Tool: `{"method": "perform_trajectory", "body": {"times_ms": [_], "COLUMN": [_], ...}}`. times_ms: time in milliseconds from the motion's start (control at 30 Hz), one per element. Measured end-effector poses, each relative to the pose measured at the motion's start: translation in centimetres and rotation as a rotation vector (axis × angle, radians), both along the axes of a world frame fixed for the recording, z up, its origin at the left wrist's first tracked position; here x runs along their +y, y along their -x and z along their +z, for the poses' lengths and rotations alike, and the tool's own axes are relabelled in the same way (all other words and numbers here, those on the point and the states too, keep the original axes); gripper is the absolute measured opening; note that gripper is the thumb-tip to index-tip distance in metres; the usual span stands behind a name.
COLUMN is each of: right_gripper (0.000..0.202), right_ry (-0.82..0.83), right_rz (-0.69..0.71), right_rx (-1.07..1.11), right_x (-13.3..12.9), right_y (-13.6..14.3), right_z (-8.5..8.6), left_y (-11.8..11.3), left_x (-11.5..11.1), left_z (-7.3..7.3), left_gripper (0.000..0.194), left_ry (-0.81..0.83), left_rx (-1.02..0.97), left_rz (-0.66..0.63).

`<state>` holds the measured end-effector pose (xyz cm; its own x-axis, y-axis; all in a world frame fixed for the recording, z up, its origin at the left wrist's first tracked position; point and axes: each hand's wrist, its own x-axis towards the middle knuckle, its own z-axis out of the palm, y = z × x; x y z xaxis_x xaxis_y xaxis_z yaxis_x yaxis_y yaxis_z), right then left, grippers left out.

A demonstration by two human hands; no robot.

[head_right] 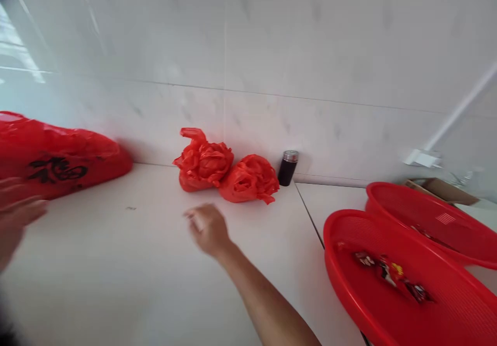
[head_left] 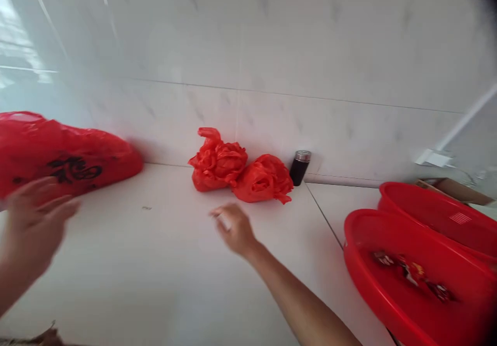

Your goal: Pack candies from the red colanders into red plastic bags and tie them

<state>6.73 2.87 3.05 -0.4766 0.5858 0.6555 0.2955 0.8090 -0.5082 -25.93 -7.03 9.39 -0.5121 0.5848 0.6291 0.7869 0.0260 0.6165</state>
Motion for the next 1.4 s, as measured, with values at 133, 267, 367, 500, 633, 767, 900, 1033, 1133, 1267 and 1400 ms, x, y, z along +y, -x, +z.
{"method": "perform_trajectory", "body": {"times_ms": [133, 267, 367, 500, 633, 767, 900, 1033, 1133, 1267, 1400], "right_gripper": [0.034, 0.037, 0.015, 0.019, 0.020, 0.015, 0.021, 0.021, 0.017, 0.014, 0.013], "right_ry": [0.104, 0.174, 0.219, 0.232, 0.135, -0.067, -0.242, -0.407, -0.136, 0.135, 0.264], "right_rz": [-0.630, -0.675, -0.612, -0.546, -0.569, -0.500, -0.414, -0.524, -0.461, -0.319, -0.330], "right_rx": [0.249, 0.240, 0.226, 0.257, 0.476, 0.593, 0.660, 0.802, 0.756, 0.708, 0.719], "right_x": [6.7, 8.0, 7.5, 5.9, 3.2, -0.6, -5.3, -8.3, -8.6, -8.3, -8.4], "right_y": [-9.7, -13.7, -13.9, -14.7, -16.2, -16.5, -16.9, -17.1, -16.6, -16.4, -16.8], "right_z": [0.5, -3.2, -5.5, -5.5, -2.9, -0.1, 2.5, 4.9, 5.1, 3.7, 3.2], "left_y": [-11.4, -23.2, -28.4, -31.0, -31.8, -32.4, -32.2, -31.7, -31.9, -31.8, -31.6], "left_x": [6.4, 11.8, 15.9, 20.3, 22.7, 24.6, 26.2, 26.4, 24.9, 19.3, 10.5], "left_z": [-1.4, -4.1, -5.6, -7.1, -8.5, -8.8, -8.4, -8.2, -7.6, -6.1, -5.1], "left_gripper": [0.056, 0.065, 0.087, 0.080, 0.064, 0.059, 0.057, 0.060, 0.069, 0.080, 0.045], "left_ry": [-0.089, -0.062, 0.078, 0.332, 0.400, 0.425, 0.447, 0.463, 0.453, 0.433, 0.297], "left_rx": [0.195, 0.514, 0.491, 0.552, 0.567, 0.549, 0.539, 0.514, 0.490, 0.425, -0.031], "left_rz": [-0.388, -0.607, -0.512, -0.389, -0.376, -0.355, -0.383, -0.440, -0.530, -0.701, -0.913]}}
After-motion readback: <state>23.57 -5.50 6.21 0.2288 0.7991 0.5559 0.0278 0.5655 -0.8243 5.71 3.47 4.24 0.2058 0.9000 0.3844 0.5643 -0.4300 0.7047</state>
